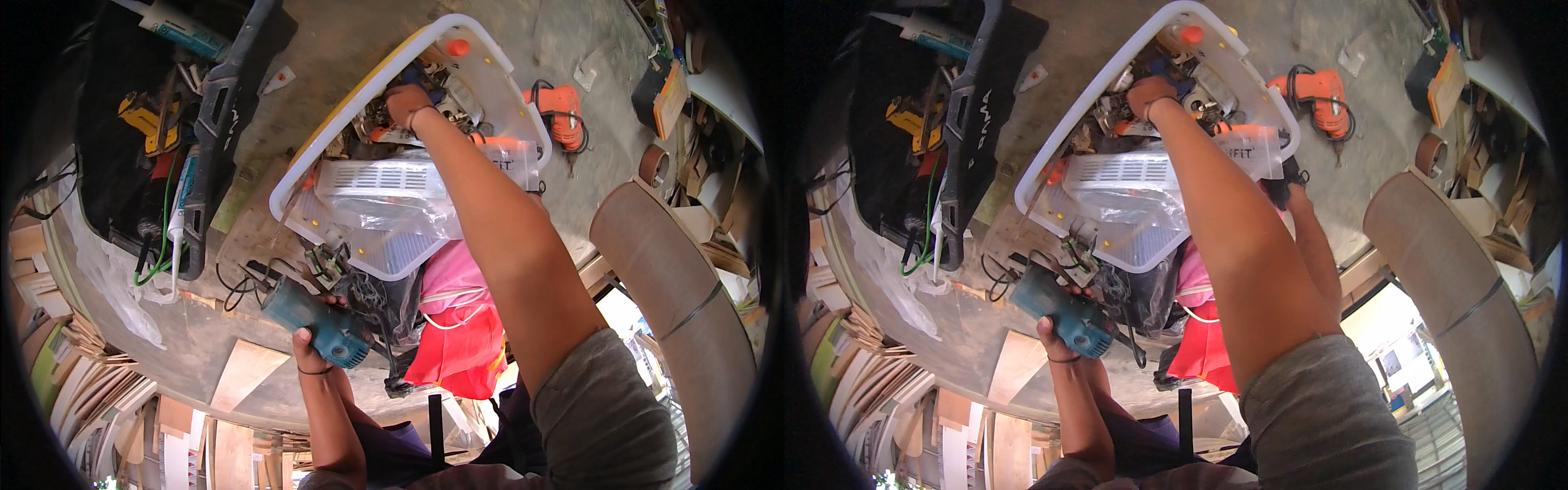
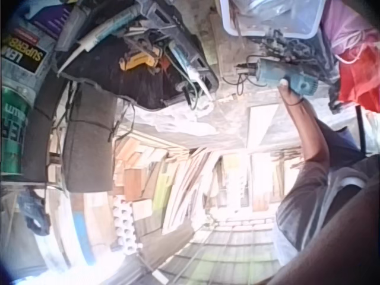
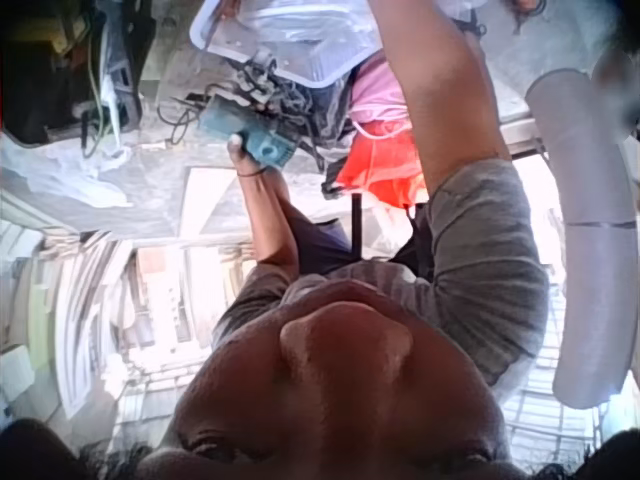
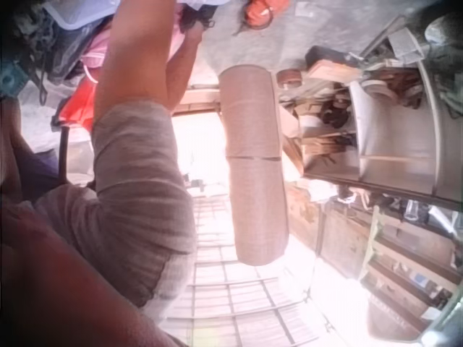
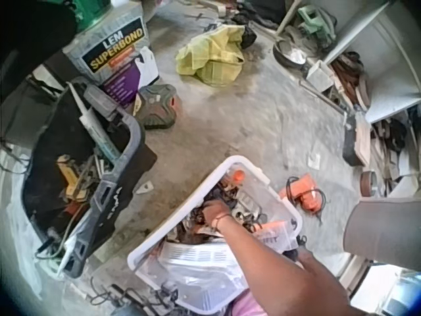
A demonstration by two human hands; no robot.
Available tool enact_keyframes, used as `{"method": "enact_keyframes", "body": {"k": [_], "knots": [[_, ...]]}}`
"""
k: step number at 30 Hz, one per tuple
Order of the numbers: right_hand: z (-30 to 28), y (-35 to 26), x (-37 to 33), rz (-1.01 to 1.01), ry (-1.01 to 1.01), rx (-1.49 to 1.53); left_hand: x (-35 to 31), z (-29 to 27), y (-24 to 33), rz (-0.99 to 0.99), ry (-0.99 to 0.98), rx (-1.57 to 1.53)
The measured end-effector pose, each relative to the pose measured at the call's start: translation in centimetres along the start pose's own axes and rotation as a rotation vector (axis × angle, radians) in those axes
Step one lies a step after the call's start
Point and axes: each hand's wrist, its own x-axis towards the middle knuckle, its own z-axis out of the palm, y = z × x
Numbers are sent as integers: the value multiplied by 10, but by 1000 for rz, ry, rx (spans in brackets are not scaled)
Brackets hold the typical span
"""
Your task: The person services a power tool by searching through bins for a replacement part, checking the tool housing, and then sitting on the floor to use a wrench to loosen and remove a component from the motor shaft.
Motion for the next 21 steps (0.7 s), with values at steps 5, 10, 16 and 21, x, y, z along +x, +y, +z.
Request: {"method": "enact_keyframes", "body": {"k": [5,10,16,21], "knots": [[-17,-17,-64,-143,439,190,-7,-6,5,20,2,-47],[-26,-26,-144,-301,544,360,-12,-13,8,7,-36,-94],[-66,-53,-211,-413,610,517,-29,-14,16,80,-116,-17],[-124,-98,-261,-462,538,718,-68,-3,25,105,-78,-52]]}}
